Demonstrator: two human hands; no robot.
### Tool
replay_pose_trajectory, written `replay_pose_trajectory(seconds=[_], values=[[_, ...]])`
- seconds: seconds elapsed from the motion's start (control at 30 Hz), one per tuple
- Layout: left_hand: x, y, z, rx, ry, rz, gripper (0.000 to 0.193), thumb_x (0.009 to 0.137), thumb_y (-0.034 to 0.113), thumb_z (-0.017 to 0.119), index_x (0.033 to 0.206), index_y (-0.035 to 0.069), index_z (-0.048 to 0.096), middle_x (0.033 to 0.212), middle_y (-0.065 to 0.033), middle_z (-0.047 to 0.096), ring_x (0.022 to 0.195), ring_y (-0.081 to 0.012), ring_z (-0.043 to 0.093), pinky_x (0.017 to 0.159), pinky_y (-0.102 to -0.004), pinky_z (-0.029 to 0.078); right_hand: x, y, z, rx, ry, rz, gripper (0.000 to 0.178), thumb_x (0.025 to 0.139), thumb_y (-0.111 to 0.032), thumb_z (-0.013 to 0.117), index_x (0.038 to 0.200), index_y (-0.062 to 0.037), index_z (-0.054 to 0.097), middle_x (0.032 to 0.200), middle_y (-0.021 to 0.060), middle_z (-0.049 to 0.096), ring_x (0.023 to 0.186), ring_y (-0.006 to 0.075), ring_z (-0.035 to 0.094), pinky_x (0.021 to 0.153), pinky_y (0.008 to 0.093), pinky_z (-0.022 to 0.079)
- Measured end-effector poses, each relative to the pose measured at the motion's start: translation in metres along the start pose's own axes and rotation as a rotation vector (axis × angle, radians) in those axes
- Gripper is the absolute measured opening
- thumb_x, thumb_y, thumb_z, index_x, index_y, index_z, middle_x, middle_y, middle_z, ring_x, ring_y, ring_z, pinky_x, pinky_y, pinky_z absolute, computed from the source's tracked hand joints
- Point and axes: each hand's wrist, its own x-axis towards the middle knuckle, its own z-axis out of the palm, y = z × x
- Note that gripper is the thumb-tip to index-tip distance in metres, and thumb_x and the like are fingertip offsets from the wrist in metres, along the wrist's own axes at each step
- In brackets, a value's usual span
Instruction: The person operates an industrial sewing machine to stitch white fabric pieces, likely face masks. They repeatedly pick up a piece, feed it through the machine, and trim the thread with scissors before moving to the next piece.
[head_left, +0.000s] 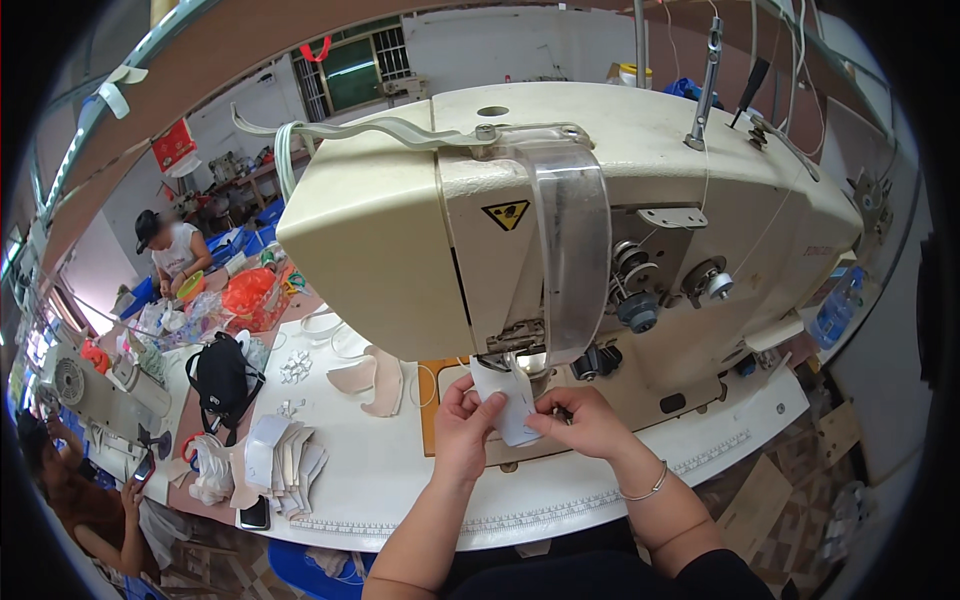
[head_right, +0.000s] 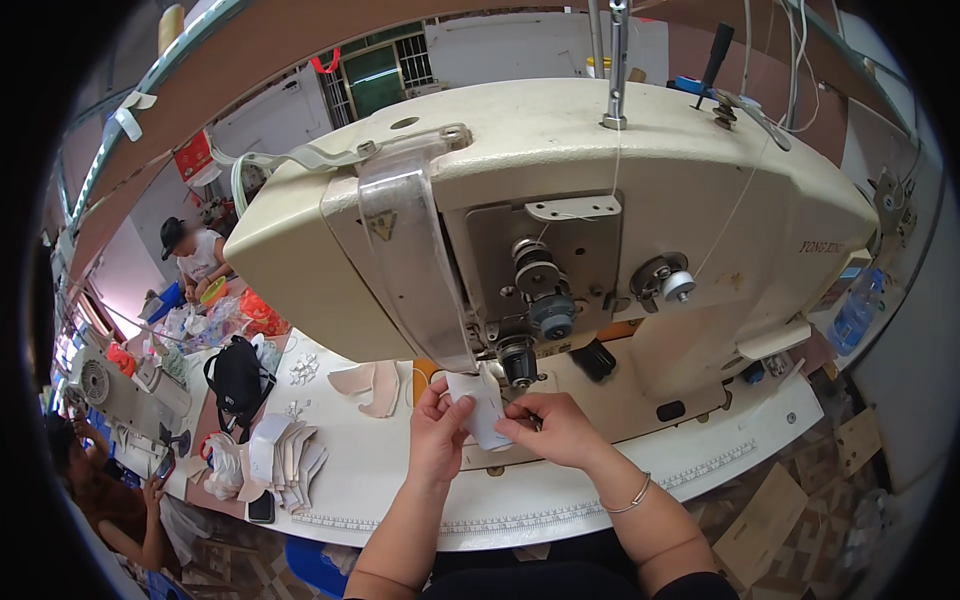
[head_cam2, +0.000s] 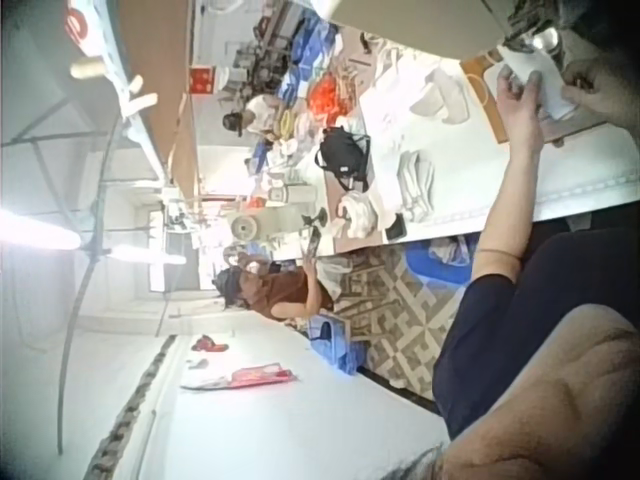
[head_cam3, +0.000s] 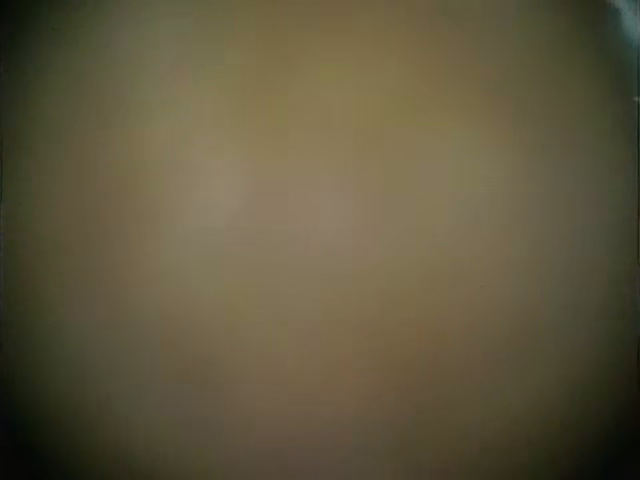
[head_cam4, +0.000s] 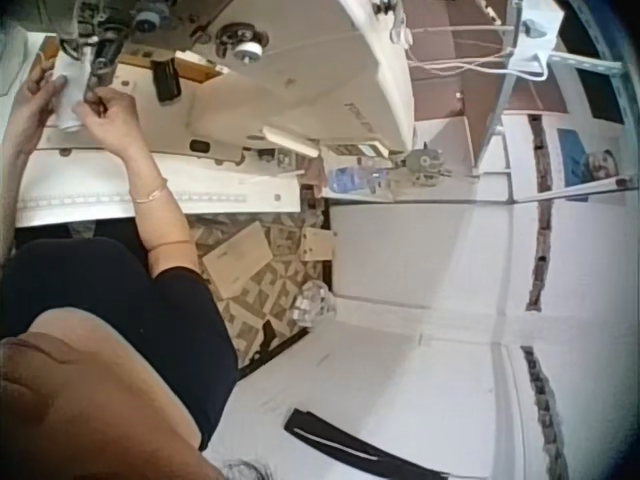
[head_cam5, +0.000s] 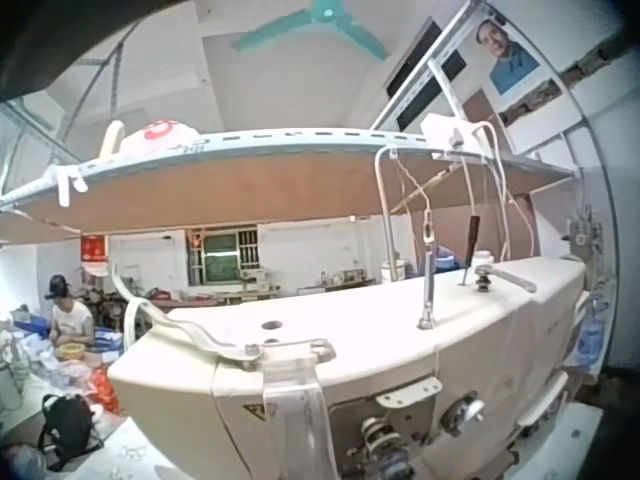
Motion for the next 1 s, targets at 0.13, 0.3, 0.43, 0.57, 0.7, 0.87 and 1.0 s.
replay_pose_trajectory(seconds=[0.13,0.3,0.43,0.57,0.7,0.87,1.0], values=[[0.005,0.006,-0.002,0.031,0.012,-0.042,0.038,0.078,0.003,0.062,0.111,0.001,0.044,0.077,-0.0002,0.059,0.072,-0.0102,0.058,0.063,-0.0245,0.049,0.001,0.0,0.002,0.005,0.008,0.007,0.025,0.074,-0.023,0.067,0.081,0.0006,0.062,0.064,0.0024,0.057,0.058,0.0072,0.046,0.055,0.0227,0.04],[0.006,0.005,-0.002,0.02,0.009,-0.053,0.038,0.078,0.005,0.063,0.11,0.0,0.044,0.074,0.0017,0.058,0.07,-0.009,0.057,0.061,-0.025,0.049,-0.005,0.003,-0.001,0.031,-0.014,0.05,0.025,0.074,-0.023,0.067,0.082,-0.0003,0.063,0.063,0.0015,0.056,0.057,0.0072,0.045,0.054,0.0226,0.039],[0.015,0.006,-0.005,-0.008,-0.011,-0.079,0.039,0.078,0.008,0.064,0.11,0.0,0.044,0.073,0.0015,0.057,0.068,-0.0086,0.056,0.061,-0.0253,0.049,-0.001,0.002,0.001,0.045,0.023,0.087,0.024,0.074,-0.023,0.067,0.082,-0.001,0.063,0.062,0.0005,0.055,0.056,0.007,0.044,0.053,0.0223,0.038],[0.015,0.012,0.001,-0.013,0.034,-0.113,0.04,0.078,0.011,0.064,0.11,0.0,0.043,0.074,-0.0012,0.057,0.068,-0.0098,0.057,0.06,-0.0253,0.05,0.004,-0.002,0.002,0.063,0.035,0.107,0.019,0.076,-0.018,0.066,0.079,-0.0004,0.062,0.064,-0.0028,0.055,0.057,0.0033,0.045,0.052,0.0191,0.037],[-0.005,-0.004,-0.002,0.086,0.095,-0.065,0.034,0.079,0.012,0.063,0.105,0.001,0.045,0.079,-0.0047,0.059,0.069,-0.0118,0.058,0.06,-0.0245,0.05,0.01,0.002,0.007,0.118,0.065,0.124,0.019,0.075,-0.018,0.067,0.079,0.0004,0.062,0.065,-0.002,0.057,0.058,0.0034,0.048,0.053,0.0188,0.039],[-0.022,-0.021,0.005,-0.128,0.044,-0.091,0.013,0.083,0.011,0.058,0.091,0.004,0.051,0.082,-0.005,0.06,0.07,-0.014,0.06,0.06,-0.0225,0.05,0.012,-0.001,0.011,0.192,0.096,0.117,0.018,0.076,-0.017,0.066,0.08,0.0008,0.063,0.064,-0.0015,0.057,0.058,0.0037,0.048,0.053,0.0191,0.039],[-0.015,-0.01,0.008,-0.06,0.05,-0.069,0.012,0.081,0.009,0.059,0.089,0.004,0.052,0.081,-0.0059,0.061,0.065,-0.0141,0.06,0.057,-0.022,0.05,0.01,-0.006,0.01,0.312,0.093,0.127,0.02,0.077,-0.019,0.065,0.082,0.0012,0.064,0.065,-0.0003,0.059,0.059,0.0043,0.049,0.054,0.019,0.039]])
